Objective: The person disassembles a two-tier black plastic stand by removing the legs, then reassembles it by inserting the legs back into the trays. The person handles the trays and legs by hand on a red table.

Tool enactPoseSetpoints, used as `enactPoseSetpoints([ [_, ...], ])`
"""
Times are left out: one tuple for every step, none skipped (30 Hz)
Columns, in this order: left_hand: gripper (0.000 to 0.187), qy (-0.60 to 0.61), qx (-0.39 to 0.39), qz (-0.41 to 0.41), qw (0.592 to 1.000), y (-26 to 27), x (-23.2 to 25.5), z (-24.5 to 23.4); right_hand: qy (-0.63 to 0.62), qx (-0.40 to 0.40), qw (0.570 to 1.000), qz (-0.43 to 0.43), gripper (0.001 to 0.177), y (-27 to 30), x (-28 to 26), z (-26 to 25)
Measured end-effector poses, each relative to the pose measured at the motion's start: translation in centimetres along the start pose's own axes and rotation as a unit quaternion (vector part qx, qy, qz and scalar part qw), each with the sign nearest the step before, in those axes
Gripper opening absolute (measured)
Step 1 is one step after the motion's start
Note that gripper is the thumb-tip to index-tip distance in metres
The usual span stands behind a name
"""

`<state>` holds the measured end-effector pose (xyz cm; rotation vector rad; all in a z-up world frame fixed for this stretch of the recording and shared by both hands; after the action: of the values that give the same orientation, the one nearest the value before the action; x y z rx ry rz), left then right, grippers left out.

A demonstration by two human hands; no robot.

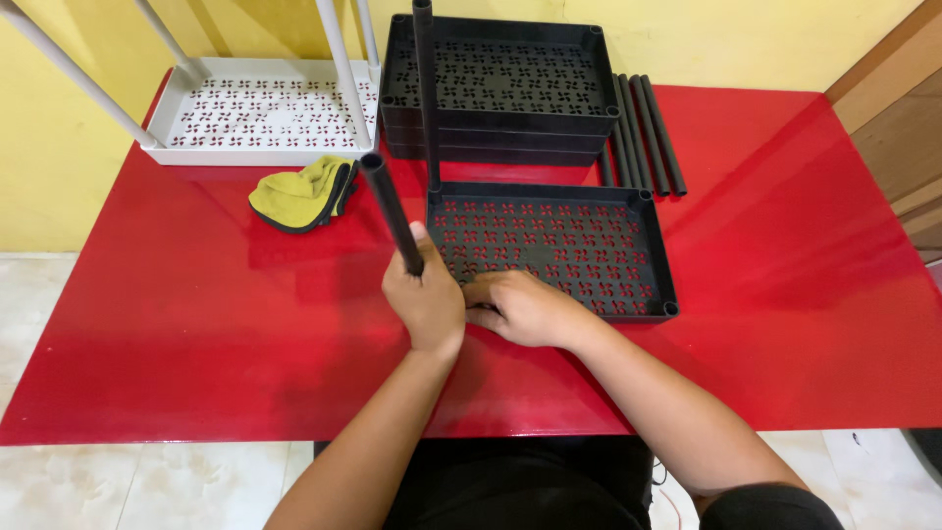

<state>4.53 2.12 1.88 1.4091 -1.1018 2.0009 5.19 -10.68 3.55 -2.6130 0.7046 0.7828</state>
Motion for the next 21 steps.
enactPoseSetpoints([
  [0.048, 0.013, -0.005, 0.005, 1.000, 0.0, 0.1, -0.1, 0.000, 0.000, 1.000, -0.001, 0.018, 0.0, 0.0, 0.1],
  [0.048, 0.010, -0.054, -0.033, 0.998, -0.2, -0.4, 0.3, 0.001, 0.000, 1.000, -0.004, 0.018, 0.0, 0.0, 0.0],
  [0.048, 0.006, -0.104, -0.071, 0.992, -0.5, -0.7, 0.3, 0.000, -0.004, 1.000, 0.000, 0.018, -0.1, 0.0, 0.0],
  [0.049, 0.002, -0.155, -0.108, 0.982, -0.7, -0.9, 0.1, -0.001, -0.007, 1.000, 0.004, 0.018, -0.1, -0.1, 0.0],
  [0.037, -0.012, -0.203, -0.080, 0.976, -0.7, -0.1, -0.3, -0.003, -0.009, 1.000, 0.008, 0.018, -0.1, -0.2, -0.1],
  [0.028, -0.025, -0.253, -0.049, 0.966, -0.7, 0.9, -0.8, -0.003, -0.013, 1.000, 0.011, 0.020, -0.2, -0.4, -0.3],
  [0.023, -0.039, -0.301, -0.019, 0.953, -0.7, 1.8, -1.2, -0.003, -0.017, 1.000, 0.014, 0.021, -0.2, -0.7, -0.5],
  [0.030, -0.056, -0.335, 0.072, 0.938, -0.9, 3.4, -1.7, -0.006, -0.022, 1.000, 0.016, 0.023, -0.2, -1.0, -0.5],
  [0.041, -0.073, -0.367, 0.161, 0.913, -0.9, 4.8, -2.5, -0.035, 0.008, 0.999, 0.010, 0.028, -0.4, -1.3, -1.1],
  [0.054, -0.090, -0.396, 0.246, 0.880, -0.5, 5.9, -3.1, -0.066, 0.036, 0.997, 0.005, 0.035, -0.4, -1.5, -1.8],
  [0.057, -0.095, -0.431, 0.191, 0.877, -0.8, 5.1, -3.3, -0.096, 0.065, 0.993, 0.001, 0.044, -0.5, -1.8, -2.2],
  [0.060, -0.096, -0.463, 0.135, 0.871, -0.9, 4.1, -3.1, -0.087, 0.095, 0.991, -0.046, 0.046, -0.4, -2.6, -2.6],
  [0.063, -0.096, -0.493, 0.080, 0.861, -0.7, 2.9, -2.7, -0.078, 0.123, 0.985, -0.093, 0.049, -0.5, -3.5, -2.6],
  [0.055, -0.127, -0.487, 0.064, 0.862, -0.6, 1.8, -2.8, -0.070, 0.151, 0.976, -0.141, 0.052, -0.5, -4.4, -2.0],
  [0.047, -0.159, -0.481, 0.048, 0.861, -0.4, 0.6, -2.7, -0.198, 0.148, 0.964, -0.098, 0.043, -1.0, -4.0, -0.5],
  [0.039, -0.191, -0.474, 0.037, 0.859, -0.8, -0.5, -2.6, -0.318, 0.144, 0.935, -0.058, 0.035, -1.9, -3.8, 1.2],
  [0.042, -0.214, -0.473, 0.089, 0.850, -0.9, -0.7, -2.5, -0.433, 0.137, 0.891, -0.016, 0.028, -2.8, -3.4, 2.8],
  [0.045, -0.234, -0.473, 0.138, 0.838, -0.5, -1.0, -2.6, -0.442, 0.169, 0.881, 0.005, 0.025, -3.2, -3.0, 3.6],
  [0.049, -0.254, -0.472, 0.187, 0.823, -0.3, -1.3, -2.5, -0.451, 0.201, 0.869, 0.027, 0.024, -3.6, -2.5, 4.3],
  [0.047, -0.270, -0.472, 0.196, 0.816, -0.3, -2.1, -2.5, -0.462, 0.232, 0.855, 0.051, 0.024, -3.7, -2.0, 4.9],
  [0.045, -0.286, -0.471, 0.206, 0.809, -0.4, -2.8, -2.4, -0.443, 0.246, 0.860, 0.053, 0.029, -3.9, -1.7, 5.0],
])
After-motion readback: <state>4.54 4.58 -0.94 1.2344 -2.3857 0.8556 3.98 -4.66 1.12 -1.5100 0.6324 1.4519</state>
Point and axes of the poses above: each hand's wrist, its own y-axis away from the middle knuckle, its own z-axis out of the palm, x = y × z, the point moved 7 cm from there along -y, towards the middle knuckle, and after that the axes turned 2 degrees about -x, right-handed, at the moved point
